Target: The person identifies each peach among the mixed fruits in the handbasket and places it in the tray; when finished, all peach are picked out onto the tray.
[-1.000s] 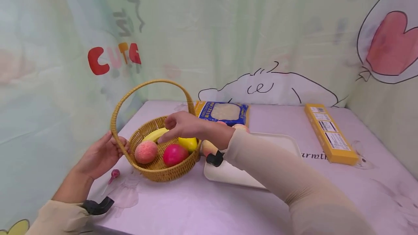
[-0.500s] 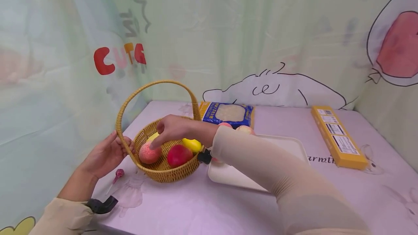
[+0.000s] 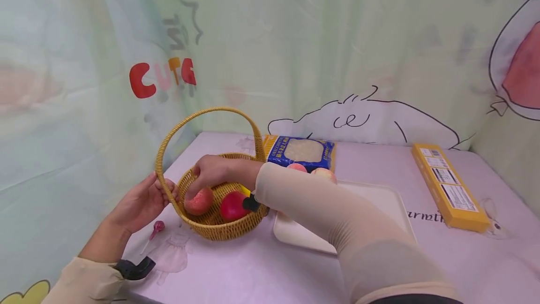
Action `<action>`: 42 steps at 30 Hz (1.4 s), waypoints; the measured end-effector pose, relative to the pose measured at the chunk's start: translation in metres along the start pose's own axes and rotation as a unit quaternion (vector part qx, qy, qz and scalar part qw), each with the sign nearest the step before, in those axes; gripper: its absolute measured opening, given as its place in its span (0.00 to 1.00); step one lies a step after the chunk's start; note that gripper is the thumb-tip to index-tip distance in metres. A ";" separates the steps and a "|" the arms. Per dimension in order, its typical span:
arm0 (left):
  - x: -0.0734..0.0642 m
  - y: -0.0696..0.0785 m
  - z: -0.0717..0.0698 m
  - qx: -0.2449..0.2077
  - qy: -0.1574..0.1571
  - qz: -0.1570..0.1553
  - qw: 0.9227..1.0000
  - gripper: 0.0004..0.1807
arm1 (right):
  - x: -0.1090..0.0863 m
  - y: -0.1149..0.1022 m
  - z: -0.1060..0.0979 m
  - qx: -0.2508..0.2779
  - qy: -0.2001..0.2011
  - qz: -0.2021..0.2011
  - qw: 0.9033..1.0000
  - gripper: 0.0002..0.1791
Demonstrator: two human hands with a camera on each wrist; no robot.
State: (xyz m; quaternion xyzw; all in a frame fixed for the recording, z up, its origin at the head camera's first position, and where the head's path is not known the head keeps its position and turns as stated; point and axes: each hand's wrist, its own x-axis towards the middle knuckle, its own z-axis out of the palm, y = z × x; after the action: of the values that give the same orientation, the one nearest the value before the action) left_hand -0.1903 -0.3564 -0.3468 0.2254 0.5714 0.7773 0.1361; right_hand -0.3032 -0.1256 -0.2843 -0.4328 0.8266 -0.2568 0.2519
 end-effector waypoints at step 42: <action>0.002 0.001 0.004 0.025 0.042 -0.015 0.999 0.21 | 0.028 -0.011 0.024 -0.143 -0.050 -0.036 0.988 0.16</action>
State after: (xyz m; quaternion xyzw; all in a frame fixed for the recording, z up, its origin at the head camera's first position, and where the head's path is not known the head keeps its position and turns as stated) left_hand -0.1897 -0.3529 -0.3441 0.1868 0.5992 0.7695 0.1181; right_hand -0.2954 -0.1595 -0.3006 -0.5062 0.8250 -0.1226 0.2192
